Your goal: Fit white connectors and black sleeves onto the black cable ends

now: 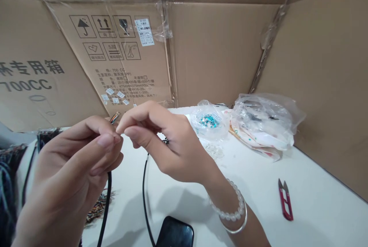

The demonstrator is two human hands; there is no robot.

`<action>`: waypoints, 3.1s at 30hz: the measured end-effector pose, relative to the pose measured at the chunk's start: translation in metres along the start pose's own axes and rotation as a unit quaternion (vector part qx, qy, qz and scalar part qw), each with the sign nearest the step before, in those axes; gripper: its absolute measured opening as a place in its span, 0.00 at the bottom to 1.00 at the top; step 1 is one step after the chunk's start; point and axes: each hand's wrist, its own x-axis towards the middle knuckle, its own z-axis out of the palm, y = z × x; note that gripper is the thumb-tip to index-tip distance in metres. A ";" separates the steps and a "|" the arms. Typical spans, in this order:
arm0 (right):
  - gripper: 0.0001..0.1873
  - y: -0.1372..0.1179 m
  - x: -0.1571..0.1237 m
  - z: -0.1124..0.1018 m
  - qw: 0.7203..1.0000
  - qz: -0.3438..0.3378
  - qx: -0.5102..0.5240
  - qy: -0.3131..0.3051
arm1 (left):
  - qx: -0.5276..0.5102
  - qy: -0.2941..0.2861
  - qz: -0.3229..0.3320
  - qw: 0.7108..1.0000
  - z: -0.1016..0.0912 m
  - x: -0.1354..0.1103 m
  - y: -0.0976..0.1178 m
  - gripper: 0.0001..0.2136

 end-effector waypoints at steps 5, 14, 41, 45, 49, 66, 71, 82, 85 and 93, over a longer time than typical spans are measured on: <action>0.07 -0.001 0.003 0.002 0.984 0.065 0.163 0.020 | 0.038 0.056 0.036 0.997 0.002 -0.003 0.003 0.09; 0.04 -0.005 -0.005 0.036 0.950 0.114 0.284 0.067 | 0.181 0.162 0.209 0.947 0.019 -0.008 0.001 0.07; 0.01 -0.007 -0.009 0.048 0.946 0.128 0.282 0.096 | 0.225 0.199 0.253 0.920 0.014 -0.006 -0.005 0.06; 0.03 -0.005 -0.010 0.046 0.945 0.126 0.290 0.089 | 0.221 0.200 0.255 0.920 0.015 -0.005 -0.006 0.06; 0.05 0.001 -0.008 0.041 0.953 0.108 0.272 0.083 | 0.232 0.200 0.261 0.915 0.017 -0.005 -0.004 0.06; 0.13 0.003 0.001 0.032 0.920 0.197 0.333 0.055 | 0.220 0.189 0.247 0.925 0.017 -0.003 -0.001 0.08; 0.15 0.001 -0.002 0.038 0.893 0.240 0.362 0.115 | 0.248 0.196 0.255 0.914 0.015 -0.002 -0.008 0.07; 0.22 0.006 -0.001 0.042 0.841 0.301 0.427 0.140 | 0.277 0.191 0.292 0.895 0.015 0.006 -0.016 0.06; 0.21 0.005 -0.001 0.043 0.846 0.299 0.414 0.156 | 0.279 0.190 0.287 0.897 0.015 0.006 -0.016 0.06; 0.19 0.003 -0.001 0.046 0.833 0.295 0.433 0.177 | 0.272 0.178 0.272 0.906 0.016 0.005 -0.015 0.07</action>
